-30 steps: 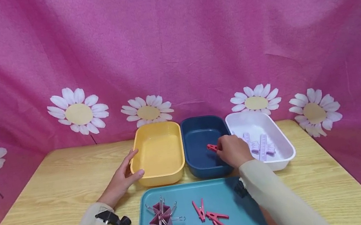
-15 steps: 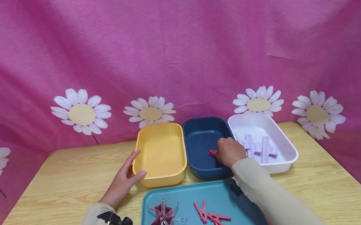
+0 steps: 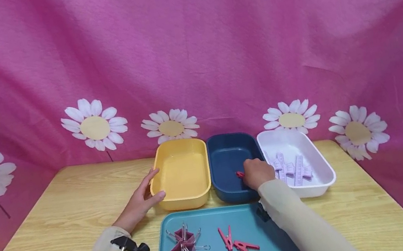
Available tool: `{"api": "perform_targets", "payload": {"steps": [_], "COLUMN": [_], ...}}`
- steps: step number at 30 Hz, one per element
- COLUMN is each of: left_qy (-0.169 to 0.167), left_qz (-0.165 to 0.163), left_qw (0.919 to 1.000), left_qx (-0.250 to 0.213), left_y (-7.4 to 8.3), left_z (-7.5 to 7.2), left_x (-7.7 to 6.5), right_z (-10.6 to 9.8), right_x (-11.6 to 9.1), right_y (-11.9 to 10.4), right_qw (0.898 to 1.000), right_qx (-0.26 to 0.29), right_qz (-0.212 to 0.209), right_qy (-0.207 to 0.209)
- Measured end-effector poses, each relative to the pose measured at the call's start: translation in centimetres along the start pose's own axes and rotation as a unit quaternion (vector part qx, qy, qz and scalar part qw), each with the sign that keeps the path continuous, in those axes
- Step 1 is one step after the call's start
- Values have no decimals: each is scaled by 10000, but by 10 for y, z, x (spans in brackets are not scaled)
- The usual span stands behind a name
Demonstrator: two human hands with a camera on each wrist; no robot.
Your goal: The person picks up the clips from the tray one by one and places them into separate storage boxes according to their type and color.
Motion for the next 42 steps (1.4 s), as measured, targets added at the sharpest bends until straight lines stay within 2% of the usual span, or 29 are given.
{"api": "perform_targets", "payload": {"steps": [12,22,30,35,39,42], "left_qy": [34,-50,-98,-61,-75,-78], "left_qz": [-1,10,110,82,48,97], "left_qw": [10000,10000,9999,9999,10000,9999], "left_qx": [69,-74,-88,-64,-25,10], "left_y": [1,1,0,-1,-1,1], "left_z": [0,0,1,0,0,1], "left_x": [-1,-1,0,0,0,0], "right_z": [1,-3,-13,-19,-25,-32], "right_x": [0,-1,-9,-12,-19,-27], "right_y": [-1,-2,-3,-2,-3,-3], "right_qw": [9994,9996,9964,9971,9957,9938], "right_qx": [224,251,831,737,890,1042], "right_qz": [35,-29,-108,-166,-235,-383], "right_qy": [-277,-106,-117,-15,-46,88]}}
Point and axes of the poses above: each hand's wrist, its own x-axis towards the middle knuckle, its own z-axis out of the palm, y = z × x, the point moved 4 cm from there along x, towards the middle knuckle, and after that the axes turned 3 degrees about -y, right-handed, at the moved point
